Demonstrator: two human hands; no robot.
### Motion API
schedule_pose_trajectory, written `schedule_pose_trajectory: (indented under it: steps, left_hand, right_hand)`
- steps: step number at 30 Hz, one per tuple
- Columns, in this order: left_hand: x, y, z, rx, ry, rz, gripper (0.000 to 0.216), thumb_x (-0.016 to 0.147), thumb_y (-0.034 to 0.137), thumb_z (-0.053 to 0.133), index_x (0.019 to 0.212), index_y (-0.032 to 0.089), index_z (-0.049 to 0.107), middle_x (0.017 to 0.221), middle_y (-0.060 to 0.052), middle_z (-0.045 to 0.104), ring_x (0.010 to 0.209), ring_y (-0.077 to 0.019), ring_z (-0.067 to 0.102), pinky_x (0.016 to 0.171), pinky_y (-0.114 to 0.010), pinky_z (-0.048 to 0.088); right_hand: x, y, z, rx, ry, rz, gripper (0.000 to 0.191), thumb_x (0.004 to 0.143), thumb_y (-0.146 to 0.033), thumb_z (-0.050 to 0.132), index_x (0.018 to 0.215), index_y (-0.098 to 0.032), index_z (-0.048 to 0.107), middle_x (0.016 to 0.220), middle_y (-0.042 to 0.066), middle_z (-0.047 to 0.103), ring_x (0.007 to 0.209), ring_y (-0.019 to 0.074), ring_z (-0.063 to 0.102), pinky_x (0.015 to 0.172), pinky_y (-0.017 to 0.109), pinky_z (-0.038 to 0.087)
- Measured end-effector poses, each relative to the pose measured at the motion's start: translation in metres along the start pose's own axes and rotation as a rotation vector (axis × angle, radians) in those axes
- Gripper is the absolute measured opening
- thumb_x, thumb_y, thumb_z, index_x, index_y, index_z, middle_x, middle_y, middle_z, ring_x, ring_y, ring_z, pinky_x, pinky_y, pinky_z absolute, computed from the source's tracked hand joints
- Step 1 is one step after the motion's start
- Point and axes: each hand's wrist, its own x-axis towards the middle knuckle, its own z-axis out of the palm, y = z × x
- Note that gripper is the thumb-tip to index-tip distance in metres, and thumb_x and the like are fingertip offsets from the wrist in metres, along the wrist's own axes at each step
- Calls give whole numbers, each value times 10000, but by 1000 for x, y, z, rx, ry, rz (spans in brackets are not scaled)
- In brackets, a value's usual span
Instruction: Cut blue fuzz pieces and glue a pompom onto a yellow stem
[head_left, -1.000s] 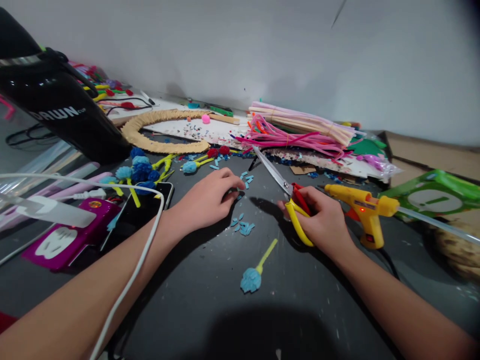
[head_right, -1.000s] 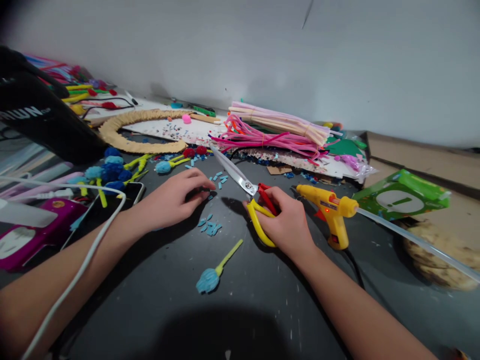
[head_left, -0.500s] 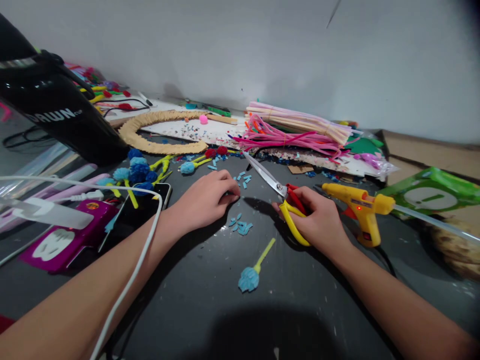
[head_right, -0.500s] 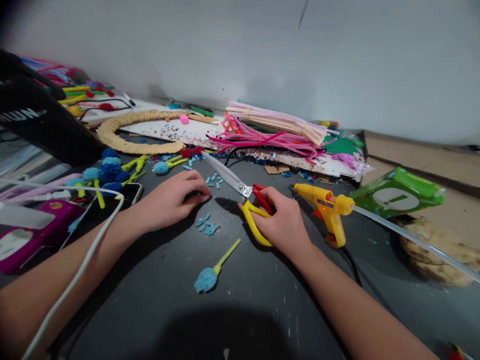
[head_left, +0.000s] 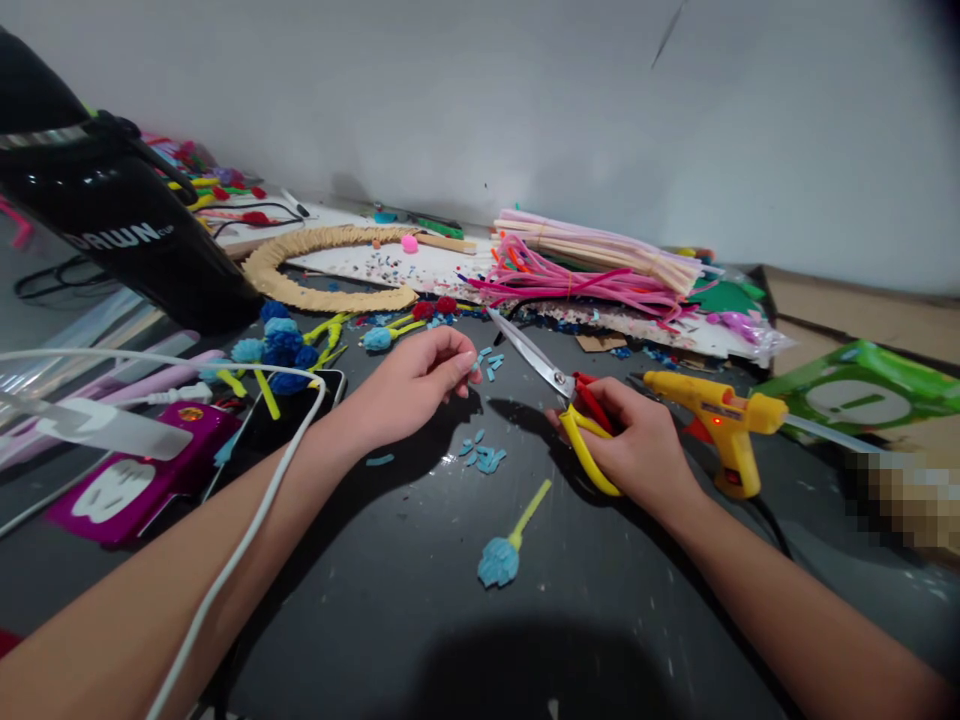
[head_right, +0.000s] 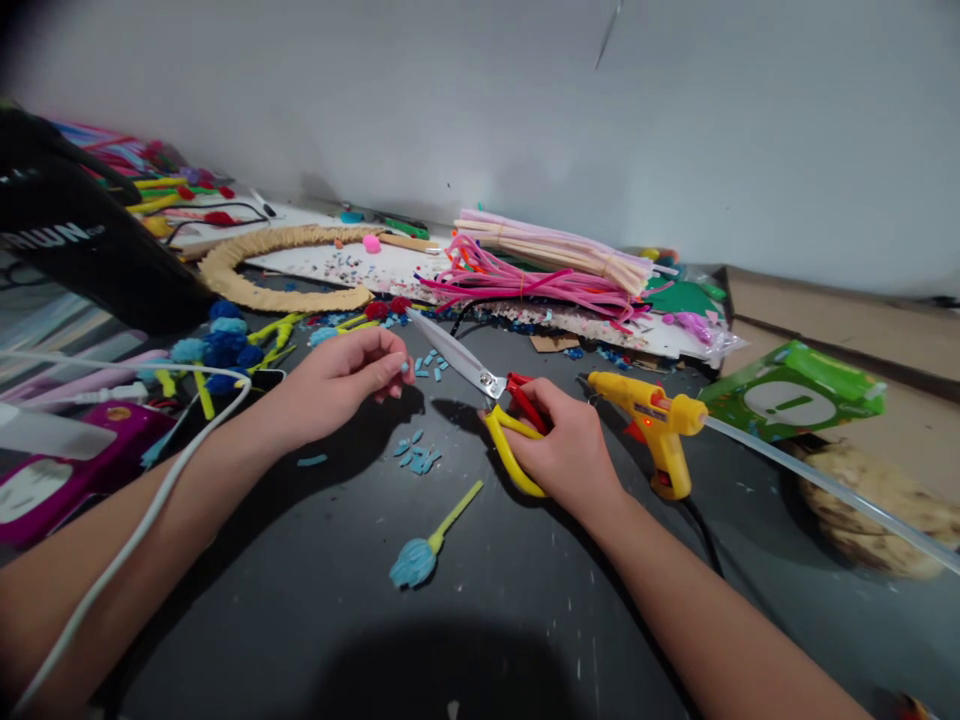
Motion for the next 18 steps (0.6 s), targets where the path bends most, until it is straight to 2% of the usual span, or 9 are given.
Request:
schedule_pose_trajectory:
  steps: [2, 5, 13, 18]
  left_hand:
    - [1, 2, -1, -144, 12, -22, 218, 917, 380, 563, 874, 173, 512, 806, -3, 603, 669, -104, 565, 608, -218, 435]
    - [1, 3, -2, -232, 58, -20, 230, 870, 373, 643, 882, 164, 547, 782, -3, 607, 653, -93, 569, 602, -206, 439]
    - [0, 5, -6, -162, 127, 45, 239, 808, 347, 720, 934, 157, 653, 796, -8, 621, 673, -92, 540, 622, -202, 458]
    - [1, -1, -6, -238, 174, 37, 273, 774, 392, 754, 901, 156, 701, 785, -24, 664, 669, -105, 571, 635, -216, 483]
  right_hand:
    - [0, 0, 0, -7, -2, -3, 323, 733, -458, 760, 822, -206, 579, 707, -16, 579, 622, 131, 473, 574, 241, 398]
    - [1, 1, 0, -24, 1, -11, 310, 734, -444, 759, 825, -206, 582, 705, -20, 582, 619, 127, 473, 569, 236, 397]
    - [0, -1, 0, -29, 2, -22, 299, 734, -429, 760, 803, -206, 573, 682, -29, 559, 603, 120, 452, 559, 231, 389]
    - [0, -3, 0, -8, 34, -20, 327, 694, -392, 798, 757, -209, 535, 637, -57, 484, 585, 104, 404, 528, 214, 356]
